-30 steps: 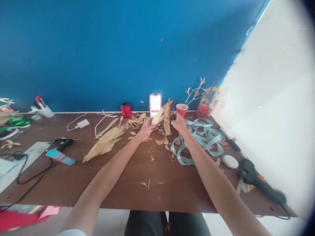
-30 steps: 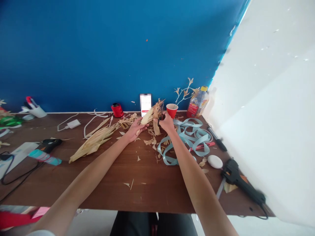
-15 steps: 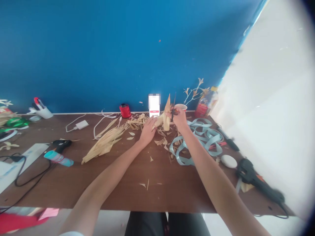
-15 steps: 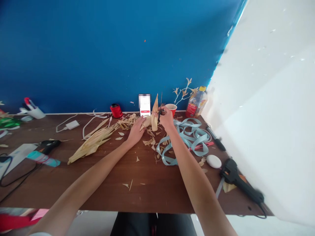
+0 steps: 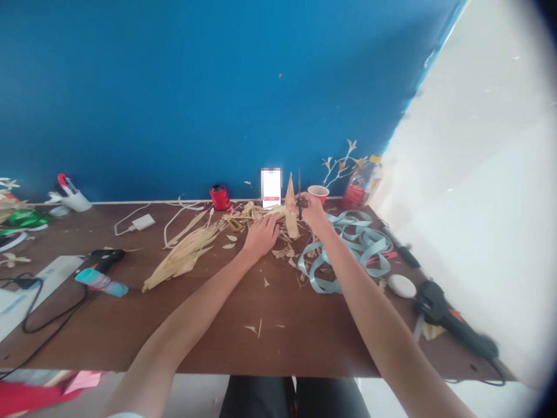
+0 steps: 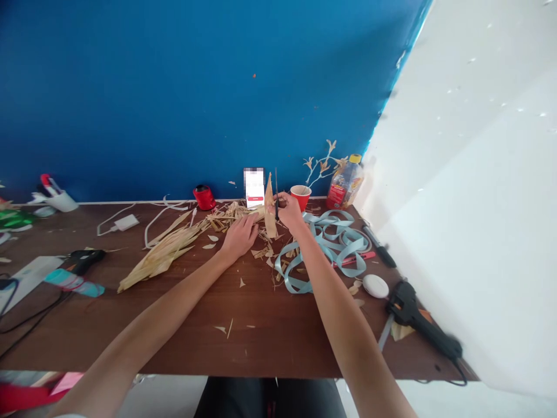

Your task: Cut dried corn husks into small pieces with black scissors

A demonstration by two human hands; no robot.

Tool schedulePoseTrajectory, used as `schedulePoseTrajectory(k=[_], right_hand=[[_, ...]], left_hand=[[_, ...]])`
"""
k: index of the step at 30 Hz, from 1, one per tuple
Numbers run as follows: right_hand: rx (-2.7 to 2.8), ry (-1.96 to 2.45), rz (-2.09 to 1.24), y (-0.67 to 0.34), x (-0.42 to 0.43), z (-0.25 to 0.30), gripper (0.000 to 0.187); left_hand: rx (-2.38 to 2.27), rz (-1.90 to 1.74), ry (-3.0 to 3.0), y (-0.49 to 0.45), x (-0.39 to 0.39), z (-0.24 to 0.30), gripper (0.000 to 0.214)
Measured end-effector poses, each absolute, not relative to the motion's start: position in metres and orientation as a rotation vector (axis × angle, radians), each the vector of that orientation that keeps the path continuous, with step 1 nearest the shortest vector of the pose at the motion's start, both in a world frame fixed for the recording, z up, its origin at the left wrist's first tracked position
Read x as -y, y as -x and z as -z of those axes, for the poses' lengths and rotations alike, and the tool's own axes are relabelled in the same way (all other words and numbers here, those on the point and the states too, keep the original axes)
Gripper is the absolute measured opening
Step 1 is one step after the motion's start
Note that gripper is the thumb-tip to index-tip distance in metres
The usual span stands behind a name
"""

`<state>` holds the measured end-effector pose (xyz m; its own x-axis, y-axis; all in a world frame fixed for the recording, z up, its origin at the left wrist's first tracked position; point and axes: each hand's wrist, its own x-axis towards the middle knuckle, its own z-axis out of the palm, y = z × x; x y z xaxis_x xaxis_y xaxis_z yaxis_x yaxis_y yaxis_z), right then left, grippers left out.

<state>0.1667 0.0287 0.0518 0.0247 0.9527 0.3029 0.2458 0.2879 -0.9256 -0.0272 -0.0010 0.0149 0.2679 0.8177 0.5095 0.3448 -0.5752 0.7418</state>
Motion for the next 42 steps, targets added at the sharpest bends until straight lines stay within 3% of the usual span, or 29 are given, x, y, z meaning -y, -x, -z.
schedulePoseTrajectory(k=[6, 13, 20, 26, 37, 42], right_hand=[[1.588, 0.991, -1.027, -0.151, -0.013, -0.063, 0.04], [1.927, 1.151, -0.915, -0.136, -0.004, -0.069, 0.035], [2.042, 1.31, -1.014, -0.157, -0.011, -0.065, 0.029], [2.001, 1.313, -1.175, -0.185, -0.015, -0.07, 0.035], [2.149, 1.555, -1.244, -0.198, -0.001, -0.097, 0.05], [2.239, 1.516, -1.306, -0.2, 0.001, -0.097, 0.048]], left_hand=[[-1.045, -1.294, -1.904, 0.033, 0.009, -0.023, 0.047], [-1.009, -1.382, -1.68, 0.037, -0.009, -0.019, 0.024], [-0.873, -1.373, -1.219, 0.039, -0.031, -0.005, 0.026], [-0.746, -1.245, -1.138, 0.039, -0.032, -0.006, 0.02], [-0.81, -1.167, -1.201, 0.039, -0.029, -0.009, 0.032], [-0.761, -1.111, -1.237, 0.039, -0.03, -0.005, 0.037]])
